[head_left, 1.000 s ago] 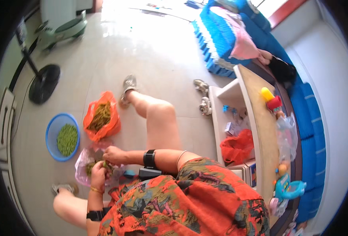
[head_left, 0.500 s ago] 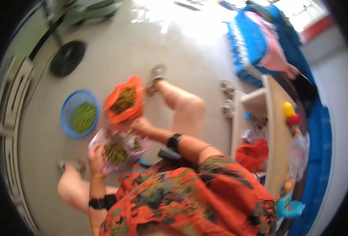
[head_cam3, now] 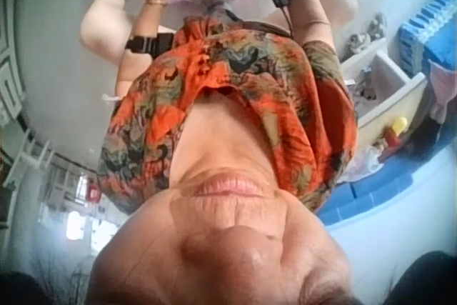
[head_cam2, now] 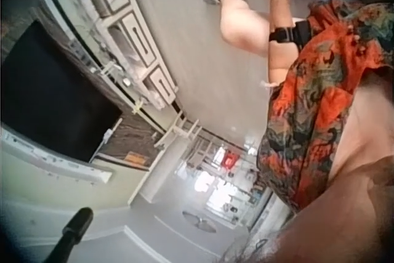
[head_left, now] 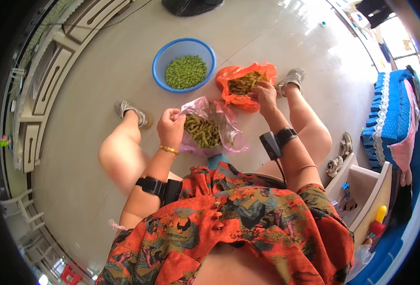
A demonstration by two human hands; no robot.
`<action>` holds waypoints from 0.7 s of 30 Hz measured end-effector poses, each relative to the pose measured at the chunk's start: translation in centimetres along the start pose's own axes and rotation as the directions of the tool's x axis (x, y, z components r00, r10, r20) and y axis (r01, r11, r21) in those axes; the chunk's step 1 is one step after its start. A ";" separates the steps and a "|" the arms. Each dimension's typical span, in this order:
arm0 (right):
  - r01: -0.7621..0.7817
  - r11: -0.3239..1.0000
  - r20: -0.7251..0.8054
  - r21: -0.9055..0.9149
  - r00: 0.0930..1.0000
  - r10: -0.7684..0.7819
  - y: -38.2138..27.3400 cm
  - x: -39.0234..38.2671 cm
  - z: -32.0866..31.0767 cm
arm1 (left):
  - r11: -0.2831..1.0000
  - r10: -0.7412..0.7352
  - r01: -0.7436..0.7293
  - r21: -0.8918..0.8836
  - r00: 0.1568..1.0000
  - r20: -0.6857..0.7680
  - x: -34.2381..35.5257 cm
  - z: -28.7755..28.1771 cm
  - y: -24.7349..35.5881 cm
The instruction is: Manually shell peas from their pods into a bowl while seated.
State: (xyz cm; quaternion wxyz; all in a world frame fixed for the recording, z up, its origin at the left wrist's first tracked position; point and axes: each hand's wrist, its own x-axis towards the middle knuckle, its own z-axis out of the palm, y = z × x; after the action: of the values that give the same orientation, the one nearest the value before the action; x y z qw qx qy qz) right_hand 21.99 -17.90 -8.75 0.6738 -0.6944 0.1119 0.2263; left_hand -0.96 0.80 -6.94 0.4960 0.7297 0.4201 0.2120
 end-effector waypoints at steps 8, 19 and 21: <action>0.590 0.750 0.859 -0.299 0.509 -0.058 8.3 -10.7 2.9 | 0.935 -0.140 0.155 0.320 0.988 -0.071 0.5 -0.7 0.2; 0.825 -0.164 0.641 -0.541 0.530 0.555 10.3 -7.7 0.1 | 0.900 -0.367 0.427 -0.091 0.853 0.370 -0.5 -0.7 -3.5; 0.825 -0.208 0.617 -0.525 0.538 0.574 11.0 -7.2 0.2 | 0.895 -0.352 0.423 -0.146 0.867 0.353 -0.4 -0.5 -2.9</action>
State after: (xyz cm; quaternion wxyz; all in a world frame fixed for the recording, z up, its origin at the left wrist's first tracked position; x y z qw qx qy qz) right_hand 10.58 -19.52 -15.16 -0.1553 -0.7265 -0.5343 0.4033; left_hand -2.70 1.23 -9.31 0.6665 0.5955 0.4475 0.0321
